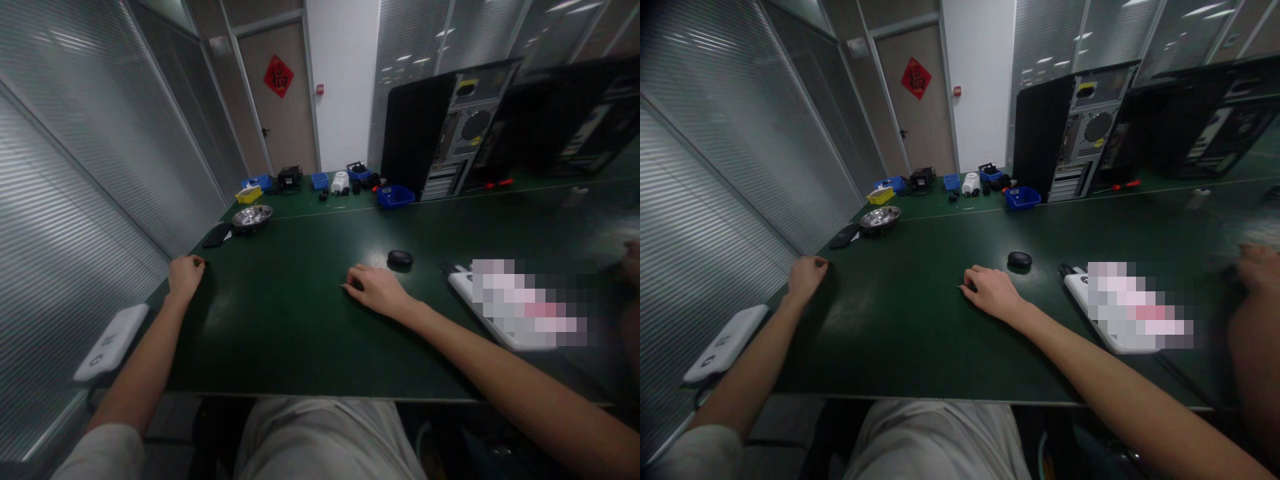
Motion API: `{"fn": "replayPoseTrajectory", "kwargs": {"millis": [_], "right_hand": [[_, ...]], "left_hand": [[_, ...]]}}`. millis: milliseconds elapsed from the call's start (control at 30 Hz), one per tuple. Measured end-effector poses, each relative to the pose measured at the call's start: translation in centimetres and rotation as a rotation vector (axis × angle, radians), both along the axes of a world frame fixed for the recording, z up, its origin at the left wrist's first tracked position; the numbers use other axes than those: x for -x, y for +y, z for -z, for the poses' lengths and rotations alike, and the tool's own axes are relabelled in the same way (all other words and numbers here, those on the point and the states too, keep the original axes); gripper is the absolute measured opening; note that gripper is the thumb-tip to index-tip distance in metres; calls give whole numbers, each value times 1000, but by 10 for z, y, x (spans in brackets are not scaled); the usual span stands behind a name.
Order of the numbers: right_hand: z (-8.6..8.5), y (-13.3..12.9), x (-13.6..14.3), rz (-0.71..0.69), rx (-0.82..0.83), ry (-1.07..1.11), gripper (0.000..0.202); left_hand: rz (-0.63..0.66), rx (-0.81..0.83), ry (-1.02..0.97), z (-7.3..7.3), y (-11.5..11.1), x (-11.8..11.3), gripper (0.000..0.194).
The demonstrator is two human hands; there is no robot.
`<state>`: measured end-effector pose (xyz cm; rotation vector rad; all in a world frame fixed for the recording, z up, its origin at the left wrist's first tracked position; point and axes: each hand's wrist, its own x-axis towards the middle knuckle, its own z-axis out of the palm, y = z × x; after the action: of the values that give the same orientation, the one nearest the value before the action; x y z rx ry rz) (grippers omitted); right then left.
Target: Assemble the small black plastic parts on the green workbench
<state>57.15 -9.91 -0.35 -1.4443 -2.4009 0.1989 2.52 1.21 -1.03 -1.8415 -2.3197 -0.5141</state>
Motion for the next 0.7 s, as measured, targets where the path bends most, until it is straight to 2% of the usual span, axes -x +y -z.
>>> {"fn": "replayPoseTrajectory", "kwargs": {"millis": [100, 200, 267, 367, 433, 500, 533, 600, 700], "right_hand": [[0, 0, 1, -2, 4, 8, 21], [-2, -1, 1, -4, 24, 19, 21], [-2, -1, 1, -7, 32, 27, 21], [-2, -1, 0, -11, 28, 47, 22], [-2, -2, 1, -7, 26, 74, 22], [-2, -4, 3, -6, 30, 113, 21], [-3, -5, 4, -9, 34, 130, 20], [-4, -7, 6, -23, 39, 139, 19], [-6, -10, 10, -60, 56, 99, 17]], "left_hand": [[17, -20, -55, -2, 1, -1, 29], [126, -48, -180, -12, -1, -33, 26], [259, -24, -299, -20, -10, -77, 27], [587, 59, -454, -28, -39, -163, 29], [880, 133, -516, -27, -63, -217, 28], [1089, 186, -553, -19, -83, -257, 23], [1143, 199, -565, -14, -90, -271, 20], [1169, 201, -572, -5, -97, -285, 17], [1123, 200, -533, 1, -97, -284, 16]]}}
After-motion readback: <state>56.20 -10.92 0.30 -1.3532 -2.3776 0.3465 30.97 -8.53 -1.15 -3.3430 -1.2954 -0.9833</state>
